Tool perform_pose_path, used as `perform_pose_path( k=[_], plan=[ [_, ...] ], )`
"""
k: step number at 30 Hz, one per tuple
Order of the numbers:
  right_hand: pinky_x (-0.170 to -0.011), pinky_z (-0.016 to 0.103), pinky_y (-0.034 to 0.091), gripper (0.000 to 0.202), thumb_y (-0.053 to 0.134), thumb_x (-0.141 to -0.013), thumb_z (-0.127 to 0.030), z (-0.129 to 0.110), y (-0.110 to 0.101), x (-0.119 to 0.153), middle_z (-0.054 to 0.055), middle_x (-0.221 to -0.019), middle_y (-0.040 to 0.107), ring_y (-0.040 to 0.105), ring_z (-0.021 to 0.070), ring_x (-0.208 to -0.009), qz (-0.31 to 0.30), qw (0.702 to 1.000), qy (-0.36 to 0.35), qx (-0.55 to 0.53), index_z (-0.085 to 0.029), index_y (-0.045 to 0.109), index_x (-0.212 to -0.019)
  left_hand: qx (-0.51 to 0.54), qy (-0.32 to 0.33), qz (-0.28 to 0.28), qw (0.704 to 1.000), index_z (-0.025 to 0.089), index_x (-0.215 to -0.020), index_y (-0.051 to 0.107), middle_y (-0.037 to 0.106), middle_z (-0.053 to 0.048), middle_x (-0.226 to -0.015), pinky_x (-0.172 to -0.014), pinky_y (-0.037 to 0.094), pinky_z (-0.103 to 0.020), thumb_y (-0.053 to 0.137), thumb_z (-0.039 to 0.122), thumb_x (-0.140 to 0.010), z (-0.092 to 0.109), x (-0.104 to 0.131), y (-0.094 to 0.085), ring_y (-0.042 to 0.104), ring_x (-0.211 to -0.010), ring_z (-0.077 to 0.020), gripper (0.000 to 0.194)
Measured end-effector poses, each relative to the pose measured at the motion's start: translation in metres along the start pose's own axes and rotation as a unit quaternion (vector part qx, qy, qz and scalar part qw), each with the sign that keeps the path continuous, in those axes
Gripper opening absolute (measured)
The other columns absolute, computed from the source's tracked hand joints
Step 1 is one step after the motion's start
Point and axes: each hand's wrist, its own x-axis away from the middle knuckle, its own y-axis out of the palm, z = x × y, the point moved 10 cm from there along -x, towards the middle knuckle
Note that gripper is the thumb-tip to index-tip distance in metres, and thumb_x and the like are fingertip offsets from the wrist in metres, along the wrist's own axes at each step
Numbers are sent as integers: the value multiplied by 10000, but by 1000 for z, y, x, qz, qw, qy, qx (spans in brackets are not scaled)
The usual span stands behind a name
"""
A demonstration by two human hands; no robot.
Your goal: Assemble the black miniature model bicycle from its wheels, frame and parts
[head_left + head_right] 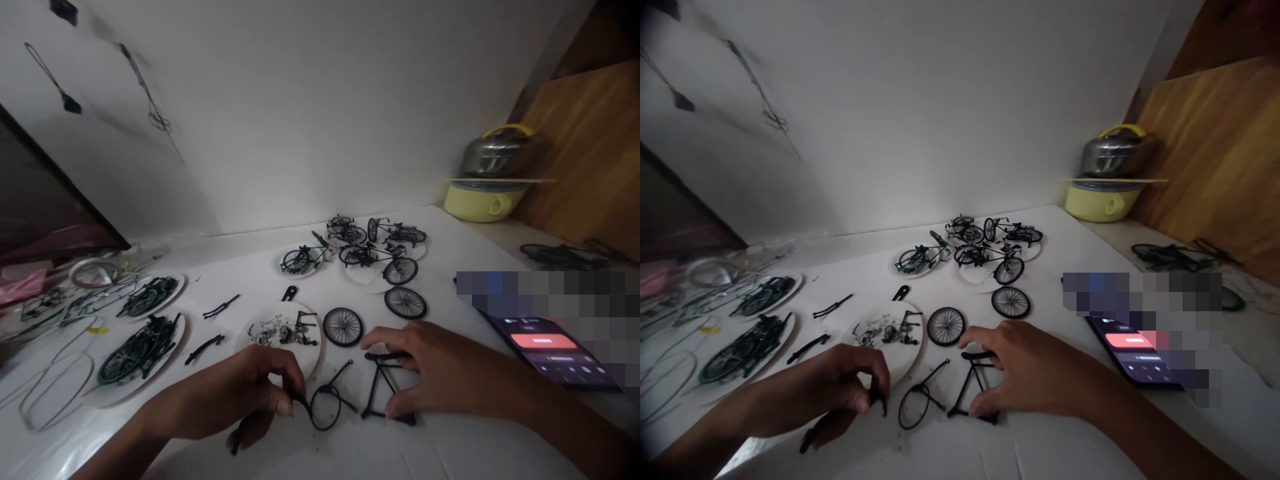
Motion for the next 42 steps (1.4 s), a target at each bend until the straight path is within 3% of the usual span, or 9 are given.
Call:
perform_pose_path(
  k=[5,8,11,14,20,28,38,42],
  plan=[
    [-576,255,408,667,852,-525,-510,3,2,1,7,-880,686,658,232,-771,-24,1000,10,10,-360,659,-1146,-60,31,61,996,155,-1077,640,679,-32,-795,-481,410,-163,571,233,-913,20,-6,3,530,-493,-60,195],
    [-532,247,368,651,846,-529,-520,3,3,0,-20,-759,655,627,203,-682,-26,999,7,17,-328,651,-1120,-114,65,103,986,168,-1017,635,691,-12,-743,-499,398,-181,608,241,-897,38,-21,14,627,-572,-118,142],
    [-530,248,360,677,855,-508,-512,2,1,0,-31,-733,644,605,194,-660,-16,1000,8,18,-320,641,-1120,-295,153,159,930,185,-885,705,702,-14,-745,-645,437,-232,647,230,-887,65,-37,27,657,-691,-156,74],
    [-607,259,412,702,882,-453,-510,-1,-3,0,-15,-851,677,628,220,-768,-12,1000,-5,-3,-329,649,-1090,-366,216,157,891,199,-910,733,721,-36,-868,-719,448,-273,626,222,-911,76,-50,40,666,-780,-183,109],
    [-669,278,469,800,873,-445,-551,11,1,3,24,-1059,688,648,245,-865,-42,998,-6,-51,-326,630,-1173,-361,265,155,880,215,-952,755,694,-50,-987,-794,483,-283,582,194,-940,75,-57,42,640,-863,-174,174],
    [-644,290,468,799,864,-461,-521,19,5,3,28,-918,694,655,244,-789,-51,997,21,-57,-302,634,-1194,-414,245,199,854,199,-919,721,678,-38,-889,-779,458,-333,640,158,-883,68,-62,45,612,-848,-203,98],
    [-595,280,441,791,852,-461,-539,18,5,2,14,-851,683,648,246,-759,-48,998,16,-34,-310,640,-1188,-433,254,162,850,200,-928,713,686,-30,-962,-822,427,-338,607,171,-922,65,-65,50,628,-857,-184,110],
    [-576,271,435,777,855,-468,-521,18,6,0,5,-877,697,650,244,-758,-50,998,7,-32,-333,635,-1189,-438,271,173,840,207,-918,701,684,-9,-959,-806,411,-322,577,167,-948,67,-62,50,625,-846,-156,134]
  ],
)
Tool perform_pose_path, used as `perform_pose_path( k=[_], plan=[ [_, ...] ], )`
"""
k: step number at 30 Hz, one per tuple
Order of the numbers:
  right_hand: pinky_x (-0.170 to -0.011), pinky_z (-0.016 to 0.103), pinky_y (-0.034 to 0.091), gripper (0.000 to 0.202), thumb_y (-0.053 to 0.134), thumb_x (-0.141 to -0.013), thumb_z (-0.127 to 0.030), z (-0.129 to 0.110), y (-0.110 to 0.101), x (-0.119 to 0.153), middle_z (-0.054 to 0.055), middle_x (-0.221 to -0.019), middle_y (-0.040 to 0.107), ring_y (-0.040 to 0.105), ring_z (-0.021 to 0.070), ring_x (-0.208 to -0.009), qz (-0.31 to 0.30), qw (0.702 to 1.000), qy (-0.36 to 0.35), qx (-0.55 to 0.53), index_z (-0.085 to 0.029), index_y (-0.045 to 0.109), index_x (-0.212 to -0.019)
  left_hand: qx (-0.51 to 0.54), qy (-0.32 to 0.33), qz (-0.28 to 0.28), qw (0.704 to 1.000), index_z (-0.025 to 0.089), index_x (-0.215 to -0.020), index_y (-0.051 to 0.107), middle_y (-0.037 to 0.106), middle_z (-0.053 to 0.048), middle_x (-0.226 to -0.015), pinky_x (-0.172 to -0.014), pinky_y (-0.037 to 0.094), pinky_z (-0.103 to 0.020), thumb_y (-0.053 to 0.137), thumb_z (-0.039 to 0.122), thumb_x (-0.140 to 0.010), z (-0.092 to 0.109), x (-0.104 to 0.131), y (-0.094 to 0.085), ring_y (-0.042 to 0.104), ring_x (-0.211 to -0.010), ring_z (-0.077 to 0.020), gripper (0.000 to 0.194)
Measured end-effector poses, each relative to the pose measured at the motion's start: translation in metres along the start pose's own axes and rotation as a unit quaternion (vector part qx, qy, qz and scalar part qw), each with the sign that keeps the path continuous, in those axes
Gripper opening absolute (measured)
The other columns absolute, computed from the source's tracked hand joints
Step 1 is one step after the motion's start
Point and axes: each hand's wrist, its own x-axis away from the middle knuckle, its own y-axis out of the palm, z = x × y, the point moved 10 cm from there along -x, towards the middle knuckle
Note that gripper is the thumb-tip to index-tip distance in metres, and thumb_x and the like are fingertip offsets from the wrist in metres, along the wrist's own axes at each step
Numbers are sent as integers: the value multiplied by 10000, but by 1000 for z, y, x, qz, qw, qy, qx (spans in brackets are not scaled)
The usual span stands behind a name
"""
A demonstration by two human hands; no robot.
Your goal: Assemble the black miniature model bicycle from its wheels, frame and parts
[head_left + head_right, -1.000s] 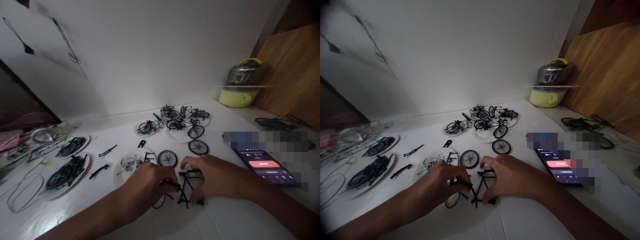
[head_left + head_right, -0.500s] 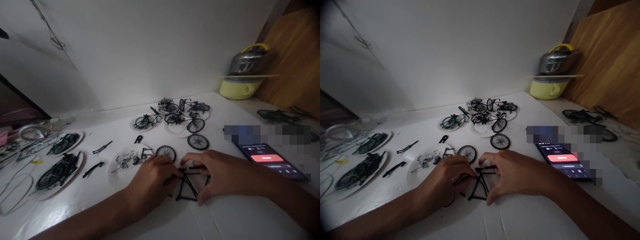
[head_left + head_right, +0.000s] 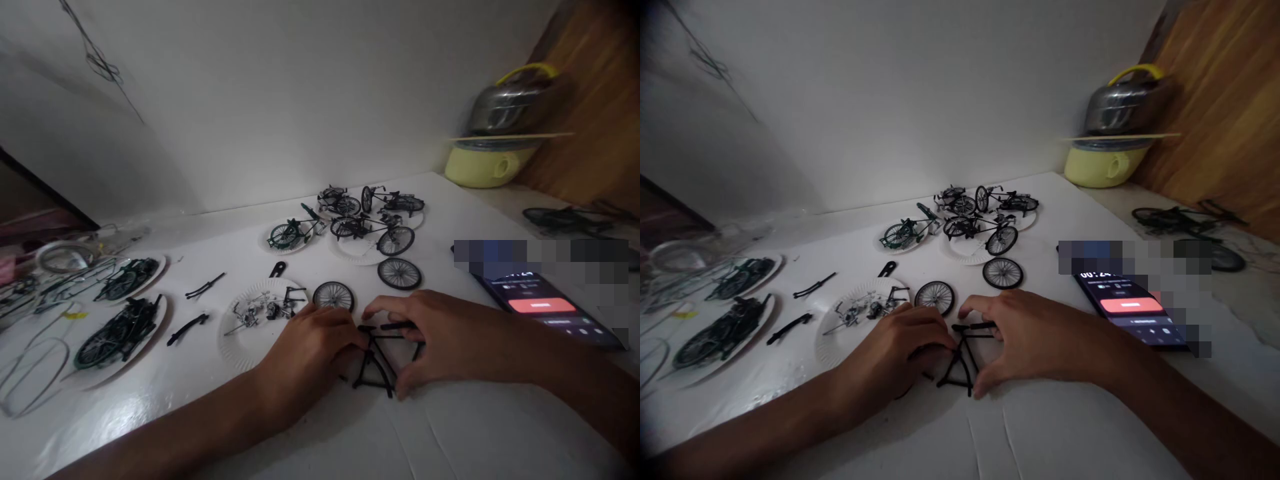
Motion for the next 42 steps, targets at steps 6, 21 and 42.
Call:
perform_pose_path(
  k=[6,21,42],
  plan=[
    [-551,274,437,740,850,-478,-533,-2,0,0,-6,-905,718,658,248,-753,-7,1000,-2,3,-354,641,-1165,-17,14,24,999,228,-954,678,674,25,-964,-829,399,-329,582,182,-955,0,0,-4,612,-878,-147,106],
    [-529,269,419,768,848,-464,-591,-2,0,1,-11,-852,715,663,257,-756,-5,1000,6,21,-357,630,-1163,-13,4,23,1000,232,-952,671,670,38,-973,-835,390,-335,587,186,-949,-5,0,-1,610,-882,-143,96],
    [-562,258,408,582,818,-577,-561,-11,-1,4,-51,-859,696,649,210,-771,-12,1000,-8,25,-340,603,-1071,-128,48,-4,991,216,-959,675,656,5,-913,-779,353,-343,563,218,-967,13,-2,0,584,-854,-174,112]
  ],
)
